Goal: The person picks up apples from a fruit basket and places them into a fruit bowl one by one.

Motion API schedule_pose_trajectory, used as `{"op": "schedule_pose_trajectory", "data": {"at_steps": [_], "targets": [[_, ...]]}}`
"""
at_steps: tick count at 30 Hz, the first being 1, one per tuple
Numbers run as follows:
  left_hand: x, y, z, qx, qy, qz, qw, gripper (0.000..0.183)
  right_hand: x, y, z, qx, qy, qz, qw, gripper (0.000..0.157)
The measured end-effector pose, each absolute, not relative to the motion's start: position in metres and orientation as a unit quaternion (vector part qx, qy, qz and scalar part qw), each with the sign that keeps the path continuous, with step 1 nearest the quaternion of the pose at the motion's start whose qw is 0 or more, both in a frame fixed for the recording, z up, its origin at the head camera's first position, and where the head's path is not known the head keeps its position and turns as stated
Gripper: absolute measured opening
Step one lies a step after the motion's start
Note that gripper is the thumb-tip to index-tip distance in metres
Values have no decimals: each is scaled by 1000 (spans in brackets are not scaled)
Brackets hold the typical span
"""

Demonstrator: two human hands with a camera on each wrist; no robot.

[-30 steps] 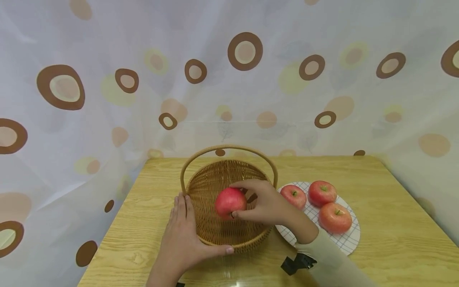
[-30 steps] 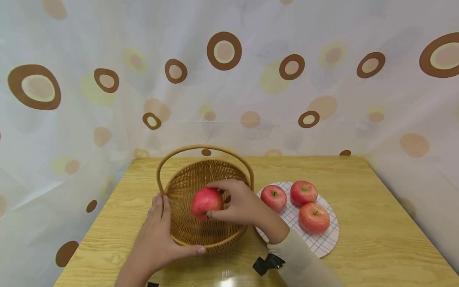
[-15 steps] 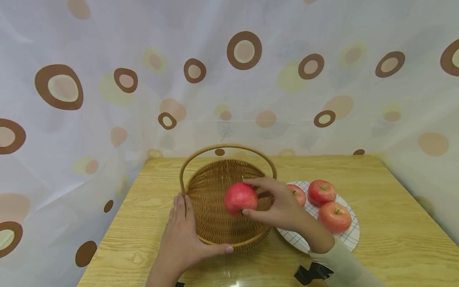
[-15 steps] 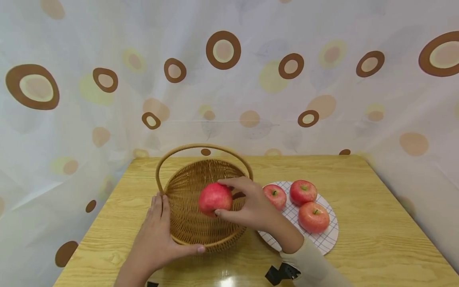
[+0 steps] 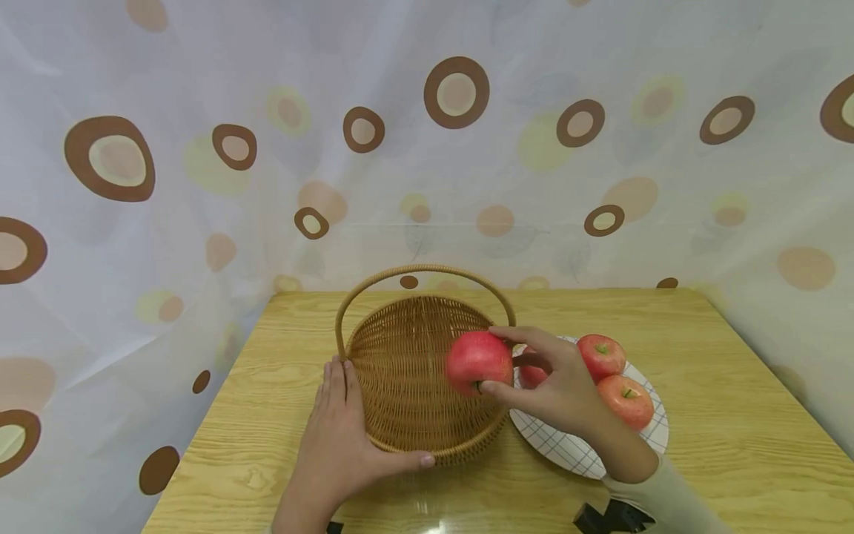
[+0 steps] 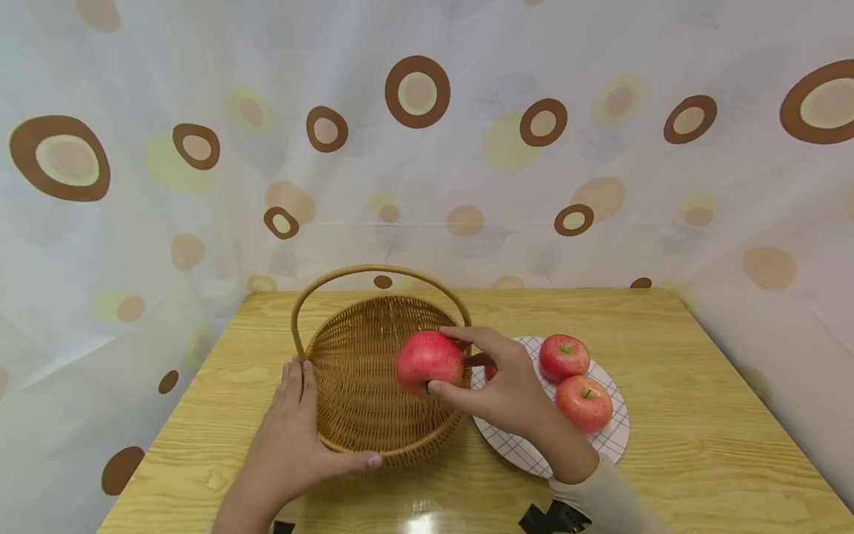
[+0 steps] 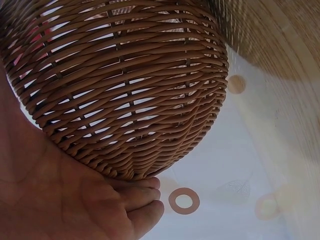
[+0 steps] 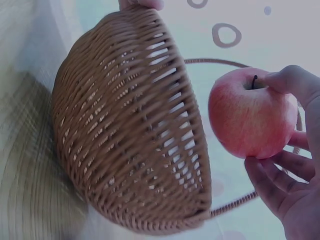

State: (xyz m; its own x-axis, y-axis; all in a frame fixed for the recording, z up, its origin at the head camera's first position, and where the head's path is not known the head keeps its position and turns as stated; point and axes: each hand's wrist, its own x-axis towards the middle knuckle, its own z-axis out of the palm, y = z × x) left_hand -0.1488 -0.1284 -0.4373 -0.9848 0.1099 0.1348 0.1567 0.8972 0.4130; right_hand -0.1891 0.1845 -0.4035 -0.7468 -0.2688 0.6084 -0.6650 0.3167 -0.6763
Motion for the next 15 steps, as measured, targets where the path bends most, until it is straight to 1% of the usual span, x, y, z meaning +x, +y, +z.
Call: {"op": "schedule_pose_trajectory", "data": {"at_steps": [5,15], "targets": [[-149,-129,-437,-67,-973,-216,46,175,-185,201,-402,290,-785,503,214,66],[-150,-129,-436,-71,-972,-218,53,175,-178,231,-401,278,-790,500,221,71]]}}
